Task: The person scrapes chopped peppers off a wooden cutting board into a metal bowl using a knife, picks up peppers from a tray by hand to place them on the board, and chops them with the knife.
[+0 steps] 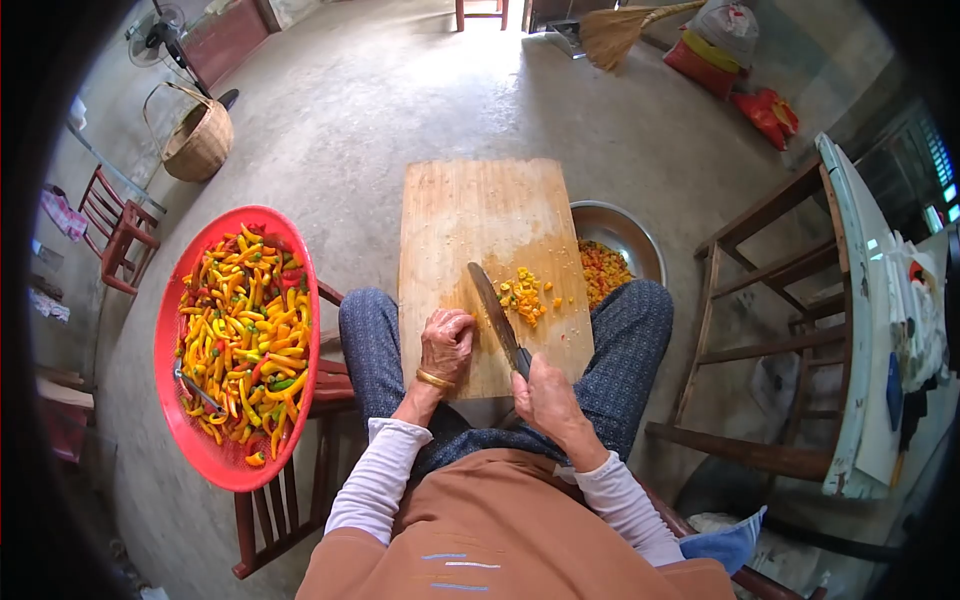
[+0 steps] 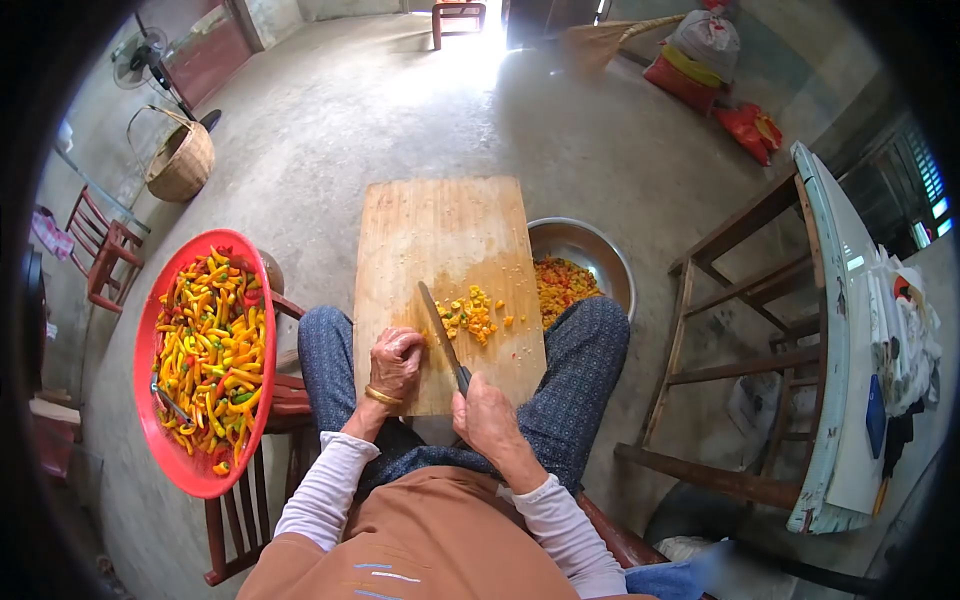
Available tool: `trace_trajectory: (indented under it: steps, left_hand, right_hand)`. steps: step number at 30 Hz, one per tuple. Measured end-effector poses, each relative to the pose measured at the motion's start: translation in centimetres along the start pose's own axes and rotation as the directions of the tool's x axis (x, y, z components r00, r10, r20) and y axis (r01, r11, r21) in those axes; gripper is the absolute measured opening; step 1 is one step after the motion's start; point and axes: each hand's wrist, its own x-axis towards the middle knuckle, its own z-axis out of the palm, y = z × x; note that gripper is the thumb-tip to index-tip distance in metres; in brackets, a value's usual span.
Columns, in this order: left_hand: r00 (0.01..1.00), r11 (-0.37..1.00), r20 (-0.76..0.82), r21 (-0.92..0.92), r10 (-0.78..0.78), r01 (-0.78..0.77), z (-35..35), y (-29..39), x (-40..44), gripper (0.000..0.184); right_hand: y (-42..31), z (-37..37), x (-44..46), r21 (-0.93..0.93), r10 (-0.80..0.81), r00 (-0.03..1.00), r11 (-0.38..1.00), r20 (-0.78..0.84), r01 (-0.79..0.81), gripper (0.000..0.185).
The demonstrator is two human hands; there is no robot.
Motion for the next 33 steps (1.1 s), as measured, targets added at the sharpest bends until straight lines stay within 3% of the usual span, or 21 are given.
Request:
trace_trajectory:
  steps: [3,9,15,18,21,24,27,33]
  left_hand:
    - [1.000,1.000,0.022,0.011,0.011,-0.011,0.0,-0.1,0.1,0.008]
    - [0.999,1.000,0.051,0.001,-0.011,0.011,-0.4,0.4,0.3,0.008]
    - [0.999,0.999,0.033,-0.016,0.028,-0.027,-0.3,0.1,0.4,0.009]
    - [1.000,1.000,0.020,-0.016,0.016,-0.016,-0.4,0.1,0.4,0.008]
    - [1.000,1.000,0.016,-0.014,-0.005,0.005,-0.4,0.0,0.1,0.006]
    - [0.999,1.000,0.033,0.001,-0.009,0.009,-0.4,0.0,0.1,0.006]
    - [0.999,1.000,0.031,0.000,0.021,-0.021,-0.6,0.0,0.3,0.006]
    - [0.998,1.000,0.056,0.005,0.015,-0.015,-0.5,-0.2,0.3,0.007]
  right_hand:
    - [-0.1,-0.3,-0.3,0.017,-0.069,0.997,0.997,0.036,0.069,0.022]
    - [-0.8,0.4,-0.6,0.023,0.001,0.998,1.000,0.067,-0.002,0.021]
    - [-0.9,2.6,3.0,0.041,-0.065,0.997,0.997,-0.037,0.066,0.022]
    - [-1.0,3.2,4.8,0.039,-0.048,0.999,0.998,-0.014,0.049,0.022]
    - [0.3,2.8,2.8,0.038,-0.104,0.994,0.994,-0.028,0.105,0.023]
    - [0.1,0.9,0.4,-0.028,-0.010,0.999,1.000,0.043,0.011,0.022]
    - [-0.6,0.3,-0.4,-0.009,0.017,1.000,1.000,-0.017,-0.017,0.021]
    - [-0.2,0.5,-0.7,0.039,-0.077,0.995,0.996,0.061,0.075,0.022]
